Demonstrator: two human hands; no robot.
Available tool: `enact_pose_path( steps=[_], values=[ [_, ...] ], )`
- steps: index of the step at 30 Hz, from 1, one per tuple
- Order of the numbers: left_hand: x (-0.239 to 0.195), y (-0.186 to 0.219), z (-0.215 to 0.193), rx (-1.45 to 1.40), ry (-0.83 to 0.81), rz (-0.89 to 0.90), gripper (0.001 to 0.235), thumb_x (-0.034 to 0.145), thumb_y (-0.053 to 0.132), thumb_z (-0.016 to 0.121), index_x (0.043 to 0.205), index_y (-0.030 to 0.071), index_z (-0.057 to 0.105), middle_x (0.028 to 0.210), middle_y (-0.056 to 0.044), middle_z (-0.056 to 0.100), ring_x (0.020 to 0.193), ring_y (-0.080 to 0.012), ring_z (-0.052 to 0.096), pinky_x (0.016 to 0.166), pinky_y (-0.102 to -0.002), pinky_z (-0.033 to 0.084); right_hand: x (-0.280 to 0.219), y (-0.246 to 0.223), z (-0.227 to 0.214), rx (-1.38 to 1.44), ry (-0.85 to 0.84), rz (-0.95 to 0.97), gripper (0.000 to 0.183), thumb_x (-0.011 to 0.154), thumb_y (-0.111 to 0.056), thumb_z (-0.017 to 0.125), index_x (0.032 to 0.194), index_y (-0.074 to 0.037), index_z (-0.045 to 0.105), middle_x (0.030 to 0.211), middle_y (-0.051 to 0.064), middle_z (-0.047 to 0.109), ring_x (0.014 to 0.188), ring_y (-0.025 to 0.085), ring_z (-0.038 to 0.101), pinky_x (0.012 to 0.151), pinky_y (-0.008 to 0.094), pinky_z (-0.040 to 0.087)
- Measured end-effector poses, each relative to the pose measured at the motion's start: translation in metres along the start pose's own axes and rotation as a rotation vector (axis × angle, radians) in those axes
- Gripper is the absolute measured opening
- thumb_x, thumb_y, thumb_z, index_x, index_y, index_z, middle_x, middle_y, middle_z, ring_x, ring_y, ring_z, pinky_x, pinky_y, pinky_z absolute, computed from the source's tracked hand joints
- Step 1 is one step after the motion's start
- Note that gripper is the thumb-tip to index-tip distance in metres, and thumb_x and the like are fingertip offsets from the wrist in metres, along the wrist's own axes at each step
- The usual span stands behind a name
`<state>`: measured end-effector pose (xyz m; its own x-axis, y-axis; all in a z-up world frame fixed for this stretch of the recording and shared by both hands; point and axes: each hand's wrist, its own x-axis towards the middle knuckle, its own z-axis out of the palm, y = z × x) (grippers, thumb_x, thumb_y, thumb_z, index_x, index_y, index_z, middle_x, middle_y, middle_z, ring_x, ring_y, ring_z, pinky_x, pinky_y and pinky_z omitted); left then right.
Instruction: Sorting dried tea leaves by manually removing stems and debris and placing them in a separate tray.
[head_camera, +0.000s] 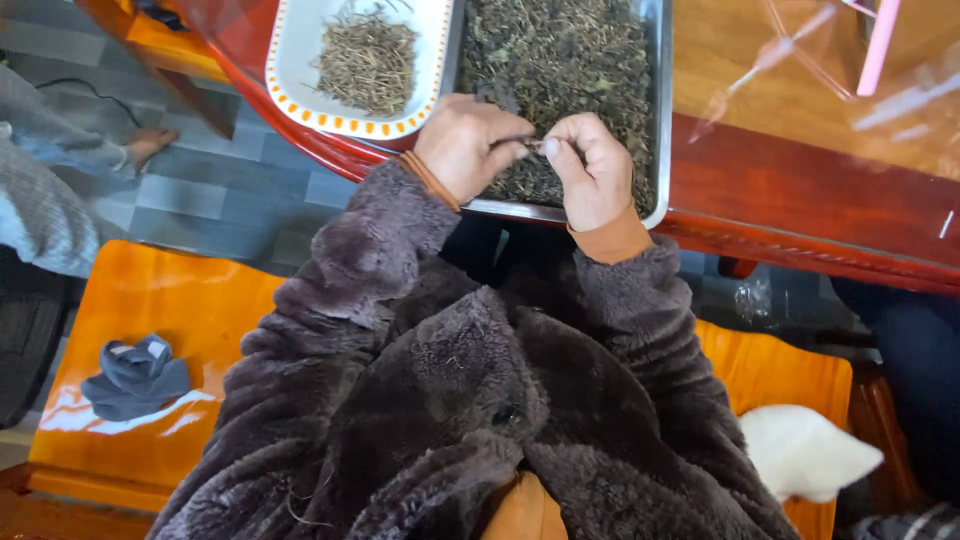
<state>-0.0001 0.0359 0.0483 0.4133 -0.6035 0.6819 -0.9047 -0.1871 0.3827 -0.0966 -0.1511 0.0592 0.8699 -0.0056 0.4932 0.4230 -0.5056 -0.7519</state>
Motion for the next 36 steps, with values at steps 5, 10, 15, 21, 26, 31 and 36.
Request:
enact_pose_path(
  steps=[5,10,15,21,26,31,36],
  values=[
    [-0.008,-0.002,0.000,0.064,-0.048,-0.182,0.037,0.085,0.013,0.088,0.119,0.008,0.076,0.099,-0.008,0.080,0.088,-0.0238,0.076,0.096,-0.054,0.051,-0.003,0.002,-0.004,-0.019,0.017,0.017,0.018,0.109,-0.023,0.056,0.100,-0.007,0.060,0.094,0.002,0.058,0.086,0.016,0.054,0.080,0.033,0.046],
    [0.000,0.010,-0.008,0.003,0.019,-0.048,0.037,0.085,0.016,0.091,0.115,0.001,0.076,0.101,-0.019,0.078,0.088,-0.0304,0.077,0.085,-0.051,0.060,-0.002,0.001,-0.002,-0.022,0.021,0.009,0.024,0.109,-0.029,0.055,0.099,-0.007,0.060,0.092,0.002,0.059,0.084,0.015,0.053,0.078,0.032,0.046],
    [-0.002,0.006,0.000,-0.079,0.088,-0.006,0.022,0.091,0.017,0.086,0.105,0.003,0.076,0.093,-0.013,0.077,0.080,-0.0300,0.075,0.073,-0.046,0.056,-0.002,-0.005,-0.003,-0.064,0.008,0.030,0.026,0.109,-0.032,0.053,0.101,-0.008,0.060,0.092,0.002,0.059,0.082,0.015,0.053,0.077,0.033,0.044],
    [0.008,0.018,-0.005,-0.053,0.140,-0.031,0.011,0.088,0.020,0.086,0.089,0.014,0.077,0.083,0.000,0.077,0.076,-0.0197,0.072,0.071,-0.043,0.050,-0.001,-0.012,-0.002,-0.012,0.050,-0.034,0.014,0.109,-0.017,0.056,0.106,-0.005,0.062,0.099,0.006,0.064,0.091,0.018,0.060,0.084,0.033,0.049],
    [0.001,0.018,0.008,-0.193,0.154,-0.156,0.012,0.086,0.022,0.082,0.094,0.017,0.076,0.085,-0.005,0.076,0.085,-0.0322,0.074,0.080,-0.041,0.053,-0.002,0.010,0.001,0.031,0.107,-0.125,0.009,0.107,-0.008,0.064,0.102,-0.001,0.068,0.087,0.014,0.069,0.084,0.024,0.064,0.082,0.042,0.053],
    [-0.001,0.013,0.016,-0.260,0.172,-0.201,0.011,0.088,0.026,0.080,0.095,0.018,0.074,0.084,-0.002,0.076,0.084,-0.0307,0.074,0.079,-0.040,0.053,-0.003,0.008,0.002,0.017,0.070,-0.116,0.010,0.107,-0.006,0.063,0.102,0.001,0.067,0.088,0.016,0.070,0.084,0.026,0.066,0.082,0.043,0.052],
    [0.002,0.008,0.012,-0.269,0.155,-0.174,0.010,0.089,0.024,0.081,0.093,0.017,0.075,0.083,-0.007,0.075,0.083,-0.0352,0.073,0.079,-0.045,0.054,-0.001,0.004,0.002,0.043,0.122,-0.123,0.007,0.107,-0.004,0.062,0.103,0.001,0.067,0.088,0.016,0.069,0.086,0.024,0.065,0.083,0.044,0.053]
  ],
)
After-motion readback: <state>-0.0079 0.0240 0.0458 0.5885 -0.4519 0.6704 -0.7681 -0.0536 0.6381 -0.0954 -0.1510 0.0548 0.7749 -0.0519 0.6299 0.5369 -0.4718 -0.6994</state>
